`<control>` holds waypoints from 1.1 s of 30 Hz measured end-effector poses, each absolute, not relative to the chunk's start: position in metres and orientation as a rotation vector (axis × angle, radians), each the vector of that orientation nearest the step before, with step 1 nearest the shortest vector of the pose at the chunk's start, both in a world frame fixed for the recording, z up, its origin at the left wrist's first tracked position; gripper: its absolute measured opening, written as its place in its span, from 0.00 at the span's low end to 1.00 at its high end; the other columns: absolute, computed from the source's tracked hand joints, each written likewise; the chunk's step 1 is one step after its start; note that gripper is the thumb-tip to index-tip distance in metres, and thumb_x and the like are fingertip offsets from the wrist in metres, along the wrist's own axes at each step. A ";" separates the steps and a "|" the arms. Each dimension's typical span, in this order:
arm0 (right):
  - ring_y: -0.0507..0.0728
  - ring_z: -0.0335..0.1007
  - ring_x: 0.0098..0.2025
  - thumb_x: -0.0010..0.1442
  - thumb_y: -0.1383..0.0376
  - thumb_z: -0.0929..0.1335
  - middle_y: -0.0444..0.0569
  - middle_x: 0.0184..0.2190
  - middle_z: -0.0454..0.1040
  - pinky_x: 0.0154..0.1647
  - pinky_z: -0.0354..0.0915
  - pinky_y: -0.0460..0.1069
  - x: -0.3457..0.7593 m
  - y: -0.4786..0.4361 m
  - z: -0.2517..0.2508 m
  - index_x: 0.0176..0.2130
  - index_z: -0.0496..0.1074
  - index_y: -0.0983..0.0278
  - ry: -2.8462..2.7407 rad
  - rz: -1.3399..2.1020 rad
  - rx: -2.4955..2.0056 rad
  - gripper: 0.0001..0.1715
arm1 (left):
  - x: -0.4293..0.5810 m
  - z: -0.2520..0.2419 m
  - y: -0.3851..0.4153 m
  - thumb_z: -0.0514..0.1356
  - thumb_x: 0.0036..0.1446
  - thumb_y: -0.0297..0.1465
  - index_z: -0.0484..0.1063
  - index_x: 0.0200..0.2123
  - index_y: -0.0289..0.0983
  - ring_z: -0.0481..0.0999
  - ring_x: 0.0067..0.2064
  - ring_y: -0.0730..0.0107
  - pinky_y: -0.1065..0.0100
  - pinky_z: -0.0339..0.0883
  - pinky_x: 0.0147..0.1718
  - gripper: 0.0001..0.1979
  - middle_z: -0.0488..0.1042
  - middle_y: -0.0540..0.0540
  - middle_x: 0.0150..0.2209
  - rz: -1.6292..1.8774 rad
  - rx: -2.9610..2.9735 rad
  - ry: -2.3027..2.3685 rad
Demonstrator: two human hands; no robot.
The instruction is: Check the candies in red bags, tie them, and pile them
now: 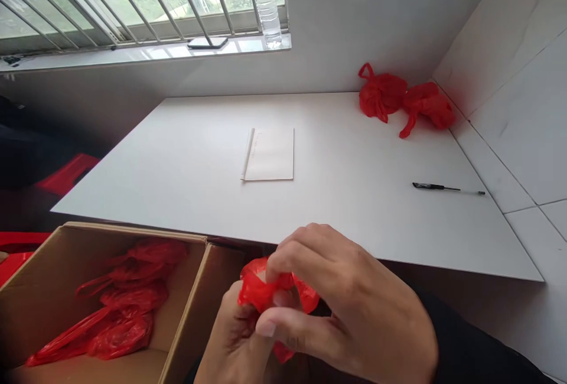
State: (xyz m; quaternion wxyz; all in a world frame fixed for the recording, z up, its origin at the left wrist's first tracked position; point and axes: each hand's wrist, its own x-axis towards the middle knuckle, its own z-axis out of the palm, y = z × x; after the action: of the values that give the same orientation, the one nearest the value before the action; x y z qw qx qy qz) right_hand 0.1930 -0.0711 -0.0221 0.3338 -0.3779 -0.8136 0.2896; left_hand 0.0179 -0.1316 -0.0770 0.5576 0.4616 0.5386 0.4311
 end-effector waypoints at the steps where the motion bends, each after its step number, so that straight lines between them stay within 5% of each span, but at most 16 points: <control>1: 0.52 0.73 0.41 0.68 0.62 0.70 0.45 0.39 0.76 0.41 0.71 0.46 0.196 -0.070 -0.025 0.44 0.73 0.59 -2.089 0.830 -1.016 0.04 | 0.015 -0.076 -0.125 0.64 0.61 0.42 0.81 0.40 0.42 0.78 0.35 0.61 0.66 0.73 0.34 0.12 0.80 0.44 0.37 0.998 1.044 1.258; 5: 0.49 0.72 0.38 0.68 0.70 0.67 0.41 0.38 0.76 0.38 0.67 0.44 0.210 -0.072 -0.034 0.46 0.73 0.57 -1.989 0.981 -1.075 0.09 | 0.007 -0.073 -0.096 0.57 0.68 0.45 0.79 0.44 0.38 0.71 0.27 0.69 0.69 0.69 0.31 0.18 0.73 0.48 0.25 0.877 0.874 1.058; 10: 0.50 0.70 0.33 0.65 0.67 0.70 0.40 0.34 0.75 0.37 0.66 0.45 0.214 -0.079 -0.040 0.41 0.73 0.57 -2.022 1.243 -1.044 0.04 | 0.003 -0.067 -0.083 0.60 0.67 0.38 0.79 0.40 0.38 0.75 0.37 0.69 0.69 0.70 0.40 0.11 0.77 0.45 0.35 0.814 1.047 0.931; 14: 0.56 0.71 0.51 0.70 0.63 0.66 0.49 0.47 0.76 0.53 0.67 0.50 0.205 -0.070 -0.056 0.53 0.70 0.59 -1.905 1.159 -1.006 0.13 | 0.003 -0.064 -0.089 0.61 0.64 0.29 0.76 0.34 0.37 0.73 0.35 0.70 0.70 0.69 0.36 0.05 0.76 0.45 0.36 0.763 1.372 0.902; 16: 0.57 0.72 0.52 0.73 0.63 0.61 0.50 0.47 0.77 0.55 0.67 0.52 0.200 -0.064 -0.067 0.59 0.67 0.60 -1.911 1.256 -0.961 0.17 | 0.002 -0.065 -0.092 0.60 0.62 0.24 0.75 0.37 0.39 0.73 0.34 0.70 0.71 0.69 0.32 0.05 0.77 0.47 0.35 0.773 1.510 0.926; 20: 0.52 0.71 0.33 0.75 0.61 0.58 0.45 0.34 0.76 0.38 0.68 0.48 0.195 -0.056 -0.076 0.54 0.70 0.62 -1.836 1.454 -1.010 0.17 | -0.004 -0.063 -0.092 0.61 0.57 0.15 0.73 0.47 0.39 0.77 0.39 0.72 0.73 0.73 0.37 0.18 0.78 0.48 0.39 1.034 1.942 1.046; 24: 0.52 0.67 0.30 0.72 0.60 0.63 0.44 0.32 0.74 0.31 0.65 0.47 0.193 -0.045 -0.058 0.54 0.69 0.62 -1.758 1.631 -0.828 0.14 | -0.004 -0.043 -0.076 0.60 0.58 0.14 0.76 0.51 0.35 0.77 0.52 0.69 0.72 0.73 0.50 0.20 0.77 0.44 0.51 1.308 2.248 1.049; 29: 0.52 0.72 0.38 0.72 0.62 0.65 0.45 0.36 0.76 0.40 0.67 0.48 0.194 -0.028 -0.019 0.43 0.72 0.61 -1.676 1.189 -0.864 0.07 | 0.005 -0.008 -0.042 0.58 0.60 0.13 0.75 0.56 0.37 0.75 0.55 0.70 0.72 0.73 0.49 0.24 0.74 0.44 0.53 1.357 2.439 0.975; 33: 0.53 0.72 0.42 0.71 0.64 0.67 0.46 0.40 0.75 0.43 0.66 0.48 0.208 -0.025 -0.006 0.38 0.73 0.60 -1.694 0.658 -0.948 0.07 | 0.003 0.001 -0.024 0.54 0.67 0.19 0.63 0.68 0.37 0.70 0.62 0.67 0.67 0.68 0.57 0.27 0.70 0.42 0.62 1.187 2.597 0.978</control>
State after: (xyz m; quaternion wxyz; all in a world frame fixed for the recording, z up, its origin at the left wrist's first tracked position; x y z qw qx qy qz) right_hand 0.2076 -0.0245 -0.0056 0.5191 -0.3954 -0.7063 0.2745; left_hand 0.0028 -0.0236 0.0010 0.0618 0.8588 0.3233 0.3926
